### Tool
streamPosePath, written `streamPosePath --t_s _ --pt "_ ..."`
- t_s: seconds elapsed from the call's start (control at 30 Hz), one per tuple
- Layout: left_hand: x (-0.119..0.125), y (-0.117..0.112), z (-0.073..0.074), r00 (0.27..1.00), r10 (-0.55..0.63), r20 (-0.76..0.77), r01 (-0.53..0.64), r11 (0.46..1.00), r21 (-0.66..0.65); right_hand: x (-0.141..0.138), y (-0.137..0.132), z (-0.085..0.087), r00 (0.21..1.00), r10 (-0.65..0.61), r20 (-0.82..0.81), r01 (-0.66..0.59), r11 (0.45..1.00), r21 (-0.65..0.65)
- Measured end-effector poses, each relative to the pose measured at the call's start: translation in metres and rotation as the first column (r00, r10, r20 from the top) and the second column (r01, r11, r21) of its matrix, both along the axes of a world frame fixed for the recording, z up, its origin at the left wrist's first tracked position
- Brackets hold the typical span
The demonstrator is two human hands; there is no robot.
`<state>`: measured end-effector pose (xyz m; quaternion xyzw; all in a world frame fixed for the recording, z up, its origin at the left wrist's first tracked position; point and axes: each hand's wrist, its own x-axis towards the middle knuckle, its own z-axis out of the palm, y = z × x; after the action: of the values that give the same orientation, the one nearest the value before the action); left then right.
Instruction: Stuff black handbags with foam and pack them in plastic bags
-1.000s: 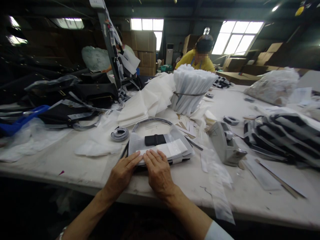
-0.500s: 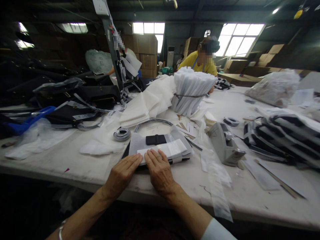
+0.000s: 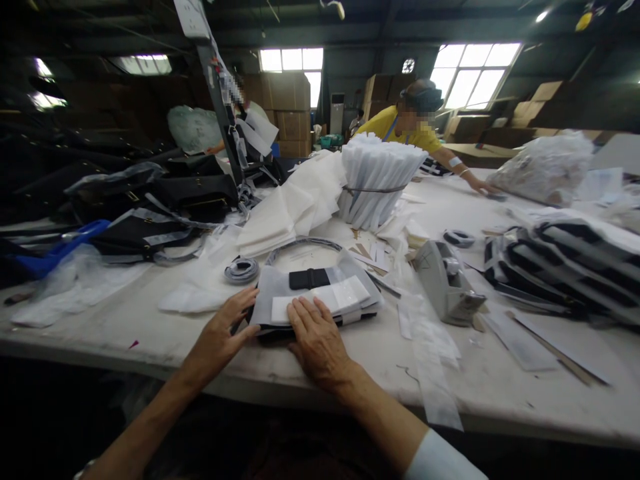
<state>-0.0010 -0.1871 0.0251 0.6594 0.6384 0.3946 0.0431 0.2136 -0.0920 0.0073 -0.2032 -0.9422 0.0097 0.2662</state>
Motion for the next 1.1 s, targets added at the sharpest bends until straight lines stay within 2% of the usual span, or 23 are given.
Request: streamPosePath --t_s 0.1,0.27,0.37,0.47,0.53,0.63,0.83,0.97,1.1 --pt "-0.005 -0.004 -0.003 0.979 0.11 0.174 -0.099 0.993 -0.069 -0.001 -0.001 -0.001 1.0 -0.009 -0.001 0.009 1.0 -0.019" --pt "0.007 -0.004 -0.017 0.96 0.191 0.204 -0.177 0.98 -0.087 -0.001 -0.003 -0.001 1.0 -0.014 0.005 0.015 0.999 -0.043" --pt "0.012 0.001 -0.021 0.933 0.235 0.272 -0.209 0.97 -0.123 -0.001 -0.004 -0.001 1.0 -0.019 0.005 0.02 0.999 -0.051" --pt "0.01 0.001 -0.023 0.862 0.275 0.426 -0.197 0.956 -0.218 -0.002 -0.003 -0.003 1.0 -0.026 0.007 0.026 0.998 -0.05" --pt "0.007 0.0 -0.022 0.769 0.265 0.582 -0.113 0.952 -0.284 -0.002 -0.003 -0.005 1.0 -0.024 0.007 0.024 0.998 -0.054" --pt "0.004 0.003 -0.018 0.642 0.257 0.723 0.024 0.935 -0.353 -0.001 -0.004 -0.005 1.0 -0.019 0.007 0.019 0.998 -0.059" --pt "0.008 0.026 0.001 0.549 0.456 0.7 -0.045 0.853 -0.52 -0.003 -0.004 -0.007 0.999 -0.024 -0.031 0.022 0.998 -0.058" --pt "0.016 0.029 0.015 0.468 0.458 0.756 0.026 0.848 -0.53 -0.005 -0.004 -0.01 0.996 -0.031 -0.081 0.029 0.999 -0.021" --pt "0.02 0.029 0.023 0.431 0.474 0.768 0.065 0.832 -0.551 -0.007 -0.004 -0.012 0.99 -0.031 -0.14 0.037 0.999 0.035"
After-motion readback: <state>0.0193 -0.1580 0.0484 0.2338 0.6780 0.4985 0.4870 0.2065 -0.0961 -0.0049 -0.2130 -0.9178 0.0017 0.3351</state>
